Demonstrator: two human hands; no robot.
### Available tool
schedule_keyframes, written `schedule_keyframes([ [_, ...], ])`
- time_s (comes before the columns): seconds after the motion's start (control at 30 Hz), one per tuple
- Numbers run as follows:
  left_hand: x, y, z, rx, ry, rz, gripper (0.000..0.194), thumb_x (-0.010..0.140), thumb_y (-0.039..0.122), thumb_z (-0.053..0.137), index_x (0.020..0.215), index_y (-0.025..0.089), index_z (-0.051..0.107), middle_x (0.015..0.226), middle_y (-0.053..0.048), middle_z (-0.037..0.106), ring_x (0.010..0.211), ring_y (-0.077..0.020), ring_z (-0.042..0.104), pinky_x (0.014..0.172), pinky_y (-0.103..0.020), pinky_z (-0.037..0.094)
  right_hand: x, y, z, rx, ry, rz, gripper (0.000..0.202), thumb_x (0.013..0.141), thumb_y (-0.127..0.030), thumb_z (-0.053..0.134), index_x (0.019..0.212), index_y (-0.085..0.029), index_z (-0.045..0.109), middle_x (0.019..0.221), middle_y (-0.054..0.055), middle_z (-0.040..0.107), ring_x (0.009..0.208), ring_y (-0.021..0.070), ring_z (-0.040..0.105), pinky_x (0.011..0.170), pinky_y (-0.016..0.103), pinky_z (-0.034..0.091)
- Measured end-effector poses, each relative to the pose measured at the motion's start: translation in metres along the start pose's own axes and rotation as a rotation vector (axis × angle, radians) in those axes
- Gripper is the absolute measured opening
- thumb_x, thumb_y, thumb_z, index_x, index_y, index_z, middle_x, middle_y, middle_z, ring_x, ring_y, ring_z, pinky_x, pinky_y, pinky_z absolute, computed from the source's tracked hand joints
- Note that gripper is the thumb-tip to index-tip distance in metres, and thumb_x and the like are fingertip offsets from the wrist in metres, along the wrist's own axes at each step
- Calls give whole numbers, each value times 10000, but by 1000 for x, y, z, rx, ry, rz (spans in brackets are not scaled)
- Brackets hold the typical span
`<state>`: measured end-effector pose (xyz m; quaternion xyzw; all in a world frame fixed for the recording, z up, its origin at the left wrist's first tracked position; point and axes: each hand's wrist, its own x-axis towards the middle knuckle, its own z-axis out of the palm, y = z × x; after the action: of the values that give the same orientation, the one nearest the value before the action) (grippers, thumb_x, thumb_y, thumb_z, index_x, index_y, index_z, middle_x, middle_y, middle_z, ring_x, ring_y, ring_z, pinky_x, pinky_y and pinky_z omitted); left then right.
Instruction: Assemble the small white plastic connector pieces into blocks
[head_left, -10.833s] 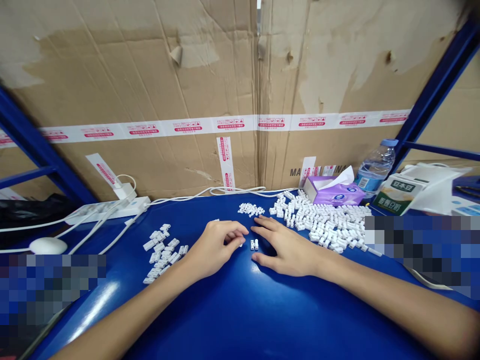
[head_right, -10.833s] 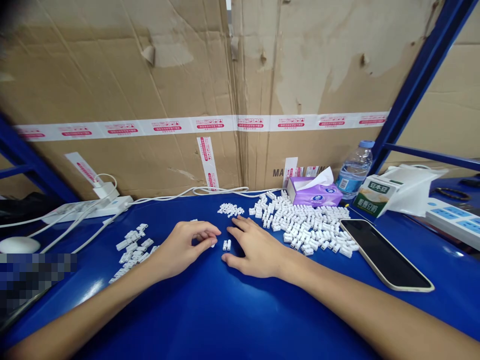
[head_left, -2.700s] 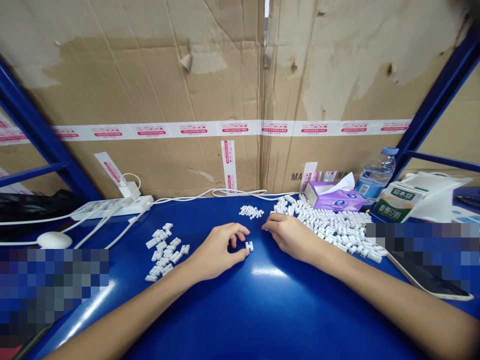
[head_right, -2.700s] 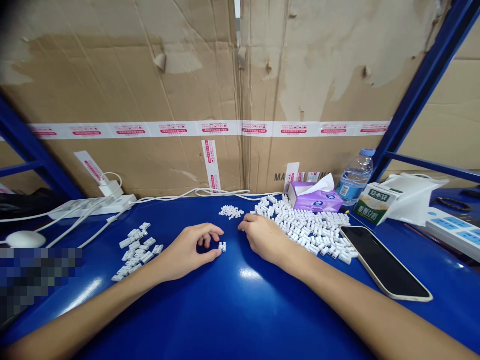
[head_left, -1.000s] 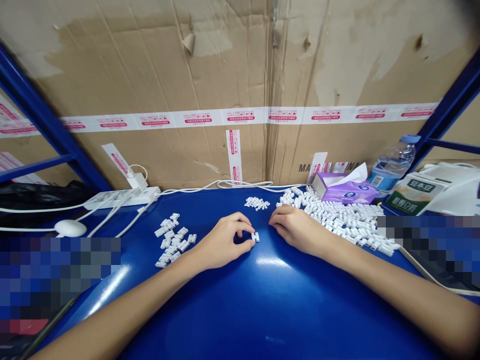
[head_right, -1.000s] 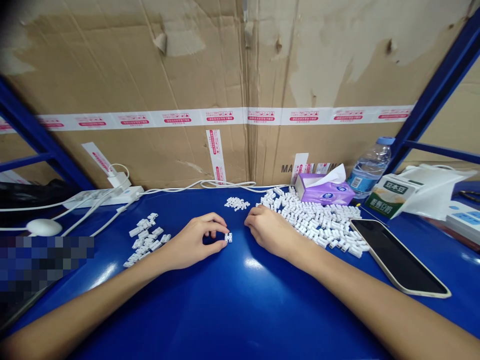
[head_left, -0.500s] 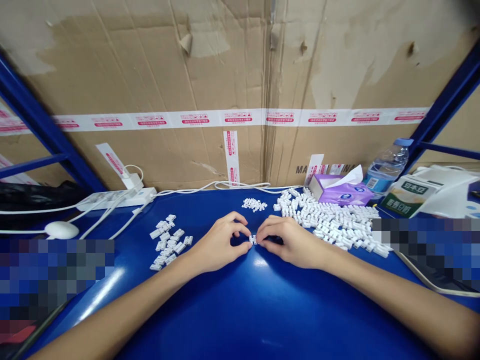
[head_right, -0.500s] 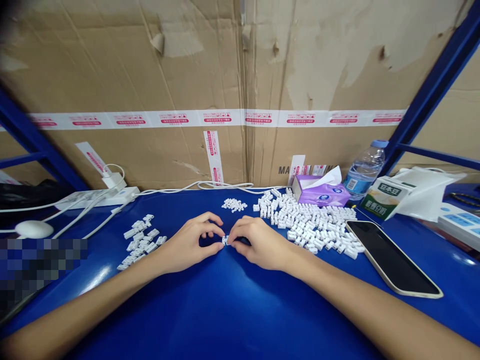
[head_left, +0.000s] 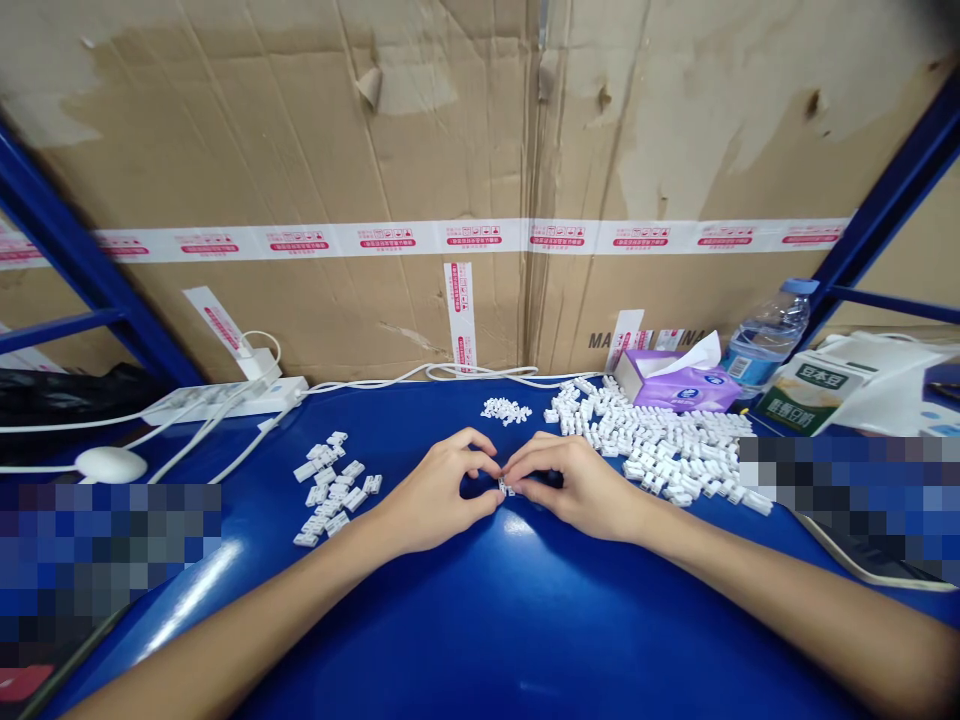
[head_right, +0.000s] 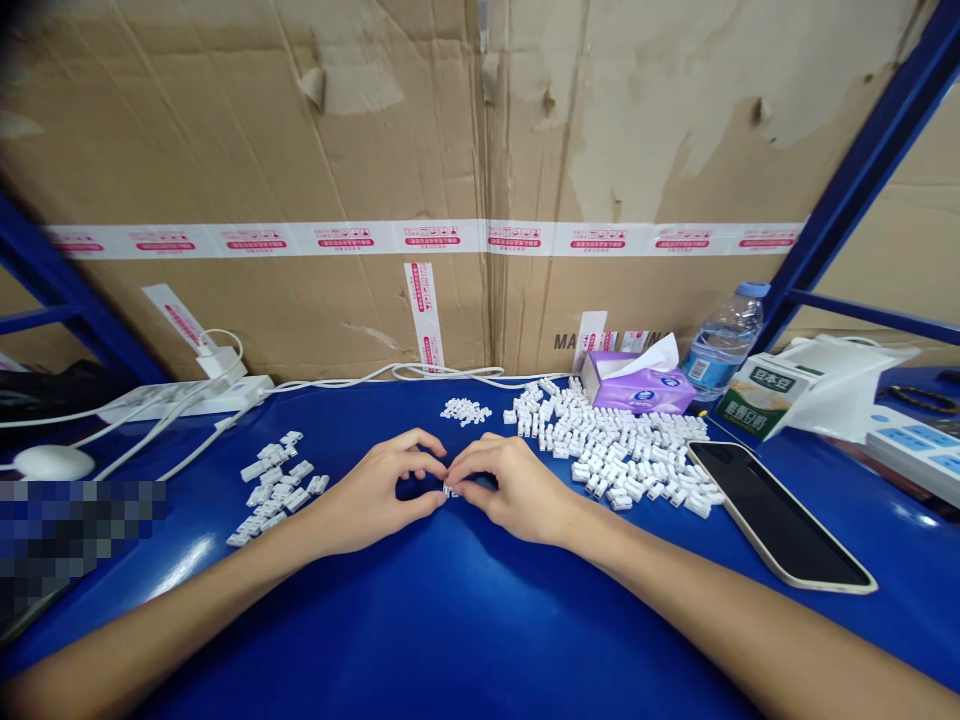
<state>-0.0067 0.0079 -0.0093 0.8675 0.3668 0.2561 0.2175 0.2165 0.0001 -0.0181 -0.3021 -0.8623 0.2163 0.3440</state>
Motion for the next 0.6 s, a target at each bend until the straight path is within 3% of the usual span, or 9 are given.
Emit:
schedule_keyframes([
  [0.6, 1, 2, -1, 0, -5, -18, 124, 869, 281, 700, 953, 235, 778, 1146, -49, 646, 852, -167, 648, 820, -339, 561, 1, -1, -4, -18, -22, 20, 157, 949, -145, 646, 948, -223, 783, 961, 38, 787, 891, 181, 697, 846, 346, 546],
])
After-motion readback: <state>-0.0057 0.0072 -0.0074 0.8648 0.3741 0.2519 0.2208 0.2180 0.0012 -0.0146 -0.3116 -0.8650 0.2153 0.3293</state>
